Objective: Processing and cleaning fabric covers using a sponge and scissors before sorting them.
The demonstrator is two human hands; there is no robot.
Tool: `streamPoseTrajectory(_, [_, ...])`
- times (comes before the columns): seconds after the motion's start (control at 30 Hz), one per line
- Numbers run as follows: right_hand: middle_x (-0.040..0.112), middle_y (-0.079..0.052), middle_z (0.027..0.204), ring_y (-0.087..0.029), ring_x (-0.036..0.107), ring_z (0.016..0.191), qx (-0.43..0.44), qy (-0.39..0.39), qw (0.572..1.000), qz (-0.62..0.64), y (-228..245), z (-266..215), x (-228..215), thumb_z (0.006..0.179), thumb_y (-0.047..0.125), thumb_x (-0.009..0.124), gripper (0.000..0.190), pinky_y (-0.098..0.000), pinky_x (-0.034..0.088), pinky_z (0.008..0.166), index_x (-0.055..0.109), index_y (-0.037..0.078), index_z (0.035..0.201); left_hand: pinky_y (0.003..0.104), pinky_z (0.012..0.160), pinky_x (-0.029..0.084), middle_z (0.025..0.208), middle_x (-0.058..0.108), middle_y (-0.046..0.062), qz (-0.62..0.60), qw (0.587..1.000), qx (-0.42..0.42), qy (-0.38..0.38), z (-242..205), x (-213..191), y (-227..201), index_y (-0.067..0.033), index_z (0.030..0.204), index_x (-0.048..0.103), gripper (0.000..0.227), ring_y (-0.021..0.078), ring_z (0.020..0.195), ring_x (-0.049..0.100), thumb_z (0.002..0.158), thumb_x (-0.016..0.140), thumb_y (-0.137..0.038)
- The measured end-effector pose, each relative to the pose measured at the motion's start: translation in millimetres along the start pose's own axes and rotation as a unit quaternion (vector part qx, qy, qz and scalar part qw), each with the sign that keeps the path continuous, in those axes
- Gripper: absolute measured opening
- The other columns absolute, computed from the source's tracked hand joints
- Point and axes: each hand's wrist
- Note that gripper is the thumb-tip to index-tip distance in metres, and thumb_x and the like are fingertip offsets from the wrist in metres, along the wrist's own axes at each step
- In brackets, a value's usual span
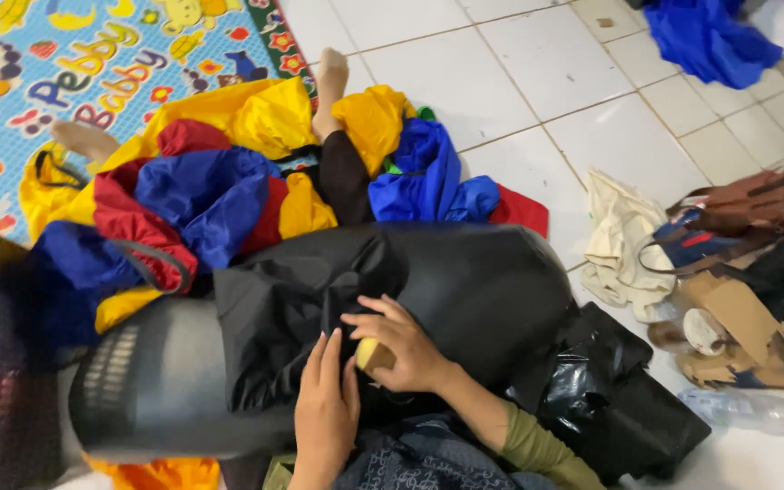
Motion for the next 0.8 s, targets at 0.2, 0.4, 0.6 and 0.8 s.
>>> streamPoseTrajectory(0.2, [0.067, -0.009, 0.133, -0.036, 0.053, 0.141, 0.024, -0.003, 0.994, 0.110, -7.0, 0.0, 2.0, 0.078, 0.006, 0.082, 0.046, -0.0576, 0.028, 0.126, 0.058, 0.009, 0.118, 0.047, 0.110, 0.048, 0.152, 0.051, 0.008, 0.185, 0.952, 0.235, -0.065, 13.0, -29.5, 8.9, -0.0173, 0.137, 0.066, 0.051, 0.0333, 0.136, 0.050, 0.089, 0.070, -0.002])
streamPoseTrajectory(0.4, [0.056, -0.011, 0.123, -0.021, 0.058, 0.101, 0.180, -0.248, 0.951, 0.045, -19.8, 5.5, -7.0, 0.090, 0.024, 0.076, 0.053, -0.0330, 0.048, 0.093, 0.049, 0.008, 0.132, 0.050, 0.115, 0.039, 0.143, 0.057, 0.019, 0.032, 0.986, 0.157, 0.040, -0.4, -9.7, 33.5, 0.0005, 0.130, 0.062, 0.048, 0.0404, 0.140, 0.048, 0.089, 0.070, -0.022])
streamPoseTrajectory(0.6, [0.056, -0.005, 0.088, -0.021, 0.052, 0.070, -0.188, 0.095, 0.970, -0.121, 24.8, 44.8, 7.5, 0.076, 0.007, 0.071, 0.032, -0.0331, 0.046, 0.064, 0.063, 0.010, 0.107, 0.054, 0.114, 0.040, 0.123, 0.063, 0.023, 0.029, 0.980, 0.194, 0.043, -8.5, 5.7, 48.0, 0.0021, 0.108, 0.070, 0.048, 0.0435, 0.134, 0.054, 0.084, 0.079, -0.039])
streamPoseTrajectory(0.8, [0.061, -0.012, 0.098, -0.034, 0.062, 0.082, -0.018, -0.033, 0.911, -0.411, -104.4, 105.1, -5.9, 0.090, 0.016, 0.060, 0.024, -0.0442, 0.052, 0.069, 0.066, 0.013, 0.114, 0.048, 0.111, 0.042, 0.142, 0.055, 0.018, 0.067, 0.986, 0.149, 0.044, -3.1, 6.1, 44.3, -0.0093, 0.138, 0.060, 0.075, 0.0387, 0.133, 0.054, 0.080, 0.077, -0.053])
Point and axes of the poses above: each hand's wrist, its own z-axis towards the middle knuckle, its own x-axis out of the palm, y = z × x
